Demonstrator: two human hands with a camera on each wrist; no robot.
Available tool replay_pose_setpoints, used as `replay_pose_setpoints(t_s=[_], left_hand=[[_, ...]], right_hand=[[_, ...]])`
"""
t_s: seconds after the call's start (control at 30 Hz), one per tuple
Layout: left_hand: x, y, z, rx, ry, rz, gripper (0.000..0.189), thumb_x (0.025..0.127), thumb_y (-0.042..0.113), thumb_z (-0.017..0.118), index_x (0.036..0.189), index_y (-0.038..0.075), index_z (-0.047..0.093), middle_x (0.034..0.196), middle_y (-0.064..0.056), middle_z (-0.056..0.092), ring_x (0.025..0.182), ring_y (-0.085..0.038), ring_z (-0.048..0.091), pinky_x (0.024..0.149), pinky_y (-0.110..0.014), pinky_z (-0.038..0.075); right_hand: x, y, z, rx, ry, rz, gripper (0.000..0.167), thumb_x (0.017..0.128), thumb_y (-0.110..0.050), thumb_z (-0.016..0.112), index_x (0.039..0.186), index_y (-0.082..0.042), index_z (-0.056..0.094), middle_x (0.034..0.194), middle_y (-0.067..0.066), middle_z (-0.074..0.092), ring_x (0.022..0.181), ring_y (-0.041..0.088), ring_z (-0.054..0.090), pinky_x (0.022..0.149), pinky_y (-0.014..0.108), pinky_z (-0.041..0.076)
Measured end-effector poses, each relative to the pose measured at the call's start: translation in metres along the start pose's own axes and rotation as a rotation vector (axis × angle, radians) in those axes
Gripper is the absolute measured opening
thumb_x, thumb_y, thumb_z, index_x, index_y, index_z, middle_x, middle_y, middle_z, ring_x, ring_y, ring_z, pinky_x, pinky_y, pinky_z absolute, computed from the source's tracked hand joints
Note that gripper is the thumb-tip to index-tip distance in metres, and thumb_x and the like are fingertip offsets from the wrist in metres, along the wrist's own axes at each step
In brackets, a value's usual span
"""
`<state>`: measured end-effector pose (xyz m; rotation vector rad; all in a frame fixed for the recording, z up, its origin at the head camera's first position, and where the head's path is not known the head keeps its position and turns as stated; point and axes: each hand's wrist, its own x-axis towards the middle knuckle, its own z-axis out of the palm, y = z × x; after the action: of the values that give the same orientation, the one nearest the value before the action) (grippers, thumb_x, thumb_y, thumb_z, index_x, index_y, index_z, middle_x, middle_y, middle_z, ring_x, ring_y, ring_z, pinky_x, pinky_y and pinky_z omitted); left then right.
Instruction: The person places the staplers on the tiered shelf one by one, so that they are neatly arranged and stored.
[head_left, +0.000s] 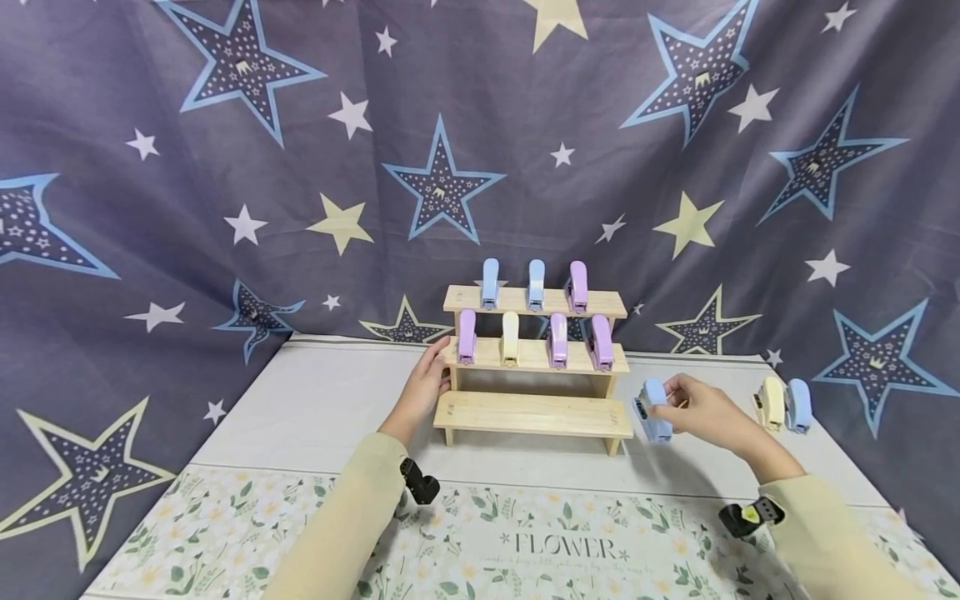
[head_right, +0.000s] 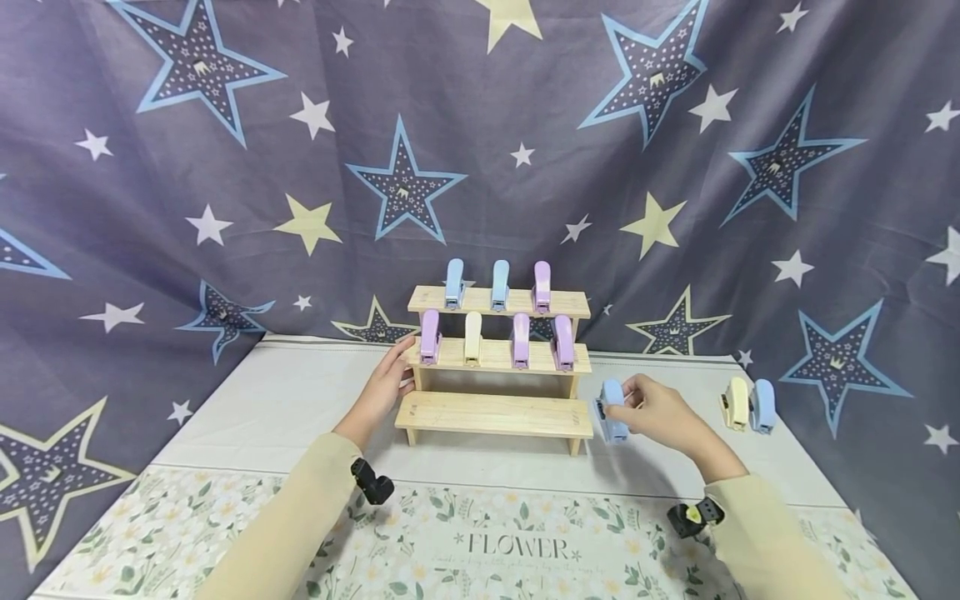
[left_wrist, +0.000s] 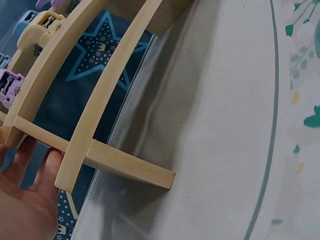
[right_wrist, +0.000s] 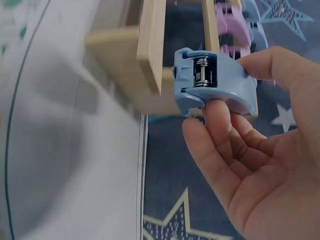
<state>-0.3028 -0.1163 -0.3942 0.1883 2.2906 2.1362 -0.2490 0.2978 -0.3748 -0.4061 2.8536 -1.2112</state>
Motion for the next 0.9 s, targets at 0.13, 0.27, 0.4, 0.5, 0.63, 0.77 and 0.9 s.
replay_pose_setpoints(t_s=[0.13,0.27,0.4,0.5,0.63,0.77,0.9], left_hand=[[0.000,0.000,0.000,0.000,0.001,0.003,0.047,0.110,0.012,0.027,0.157,0.006,0.029,0.158,-0.027,0.028,0.140,-0.044,0.036,0.114,-0.053,0.034],[0.009,-0.010,-0.001,0.001,0.006,-0.002,0.047,0.111,0.013,0.027,0.157,0.007,0.029,0.158,-0.026,0.028,0.139,-0.044,0.037,0.113,-0.052,0.036],[0.022,-0.028,-0.004,-0.013,0.014,-0.002,0.047,0.111,0.018,0.027,0.158,0.011,0.029,0.159,-0.024,0.027,0.140,-0.042,0.036,0.114,-0.051,0.035],[0.023,-0.032,-0.003,-0.009,0.023,0.004,0.047,0.112,0.020,0.027,0.158,0.014,0.030,0.160,-0.022,0.027,0.140,-0.041,0.036,0.114,-0.051,0.034],[0.022,-0.032,-0.001,0.001,0.037,0.014,0.046,0.111,0.019,0.027,0.157,0.016,0.033,0.159,-0.021,0.030,0.139,-0.040,0.038,0.113,-0.051,0.036],[0.021,-0.031,0.000,0.003,0.044,0.024,0.046,0.111,0.019,0.028,0.157,0.016,0.034,0.158,-0.021,0.032,0.139,-0.040,0.039,0.113,-0.051,0.037],[0.021,-0.031,0.000,0.015,0.044,0.027,0.046,0.111,0.020,0.028,0.157,0.015,0.033,0.157,-0.021,0.033,0.138,-0.040,0.040,0.112,-0.051,0.038]], right_hand=[[0.003,-0.009,0.013,0.067,-0.025,-0.017,0.034,0.091,-0.017,0.069,0.112,0.006,0.054,0.091,0.009,0.061,0.079,0.019,0.061,0.066,0.029,0.060],[0.009,-0.019,0.027,0.105,-0.034,-0.031,0.034,0.089,-0.018,0.070,0.110,0.004,0.055,0.089,0.008,0.060,0.079,0.019,0.061,0.067,0.029,0.060],[0.018,-0.029,0.044,0.100,-0.041,-0.075,0.033,0.088,-0.021,0.073,0.106,0.001,0.056,0.088,0.007,0.060,0.076,0.019,0.059,0.064,0.028,0.057],[0.025,-0.036,0.058,0.077,-0.038,-0.111,0.034,0.087,-0.024,0.074,0.105,-0.002,0.056,0.088,0.005,0.059,0.076,0.018,0.056,0.062,0.027,0.052],[0.034,-0.049,0.078,0.089,-0.024,-0.120,0.036,0.085,-0.027,0.076,0.104,-0.003,0.056,0.090,0.005,0.057,0.078,0.018,0.054,0.062,0.027,0.049],[0.043,-0.062,0.097,0.108,-0.021,-0.108,0.036,0.086,-0.030,0.076,0.104,-0.006,0.056,0.090,0.004,0.057,0.078,0.018,0.054,0.061,0.027,0.047],[0.052,-0.072,0.114,0.129,-0.012,-0.107,0.034,0.088,-0.032,0.076,0.104,-0.009,0.057,0.088,0.002,0.059,0.075,0.017,0.053,0.059,0.027,0.046]])
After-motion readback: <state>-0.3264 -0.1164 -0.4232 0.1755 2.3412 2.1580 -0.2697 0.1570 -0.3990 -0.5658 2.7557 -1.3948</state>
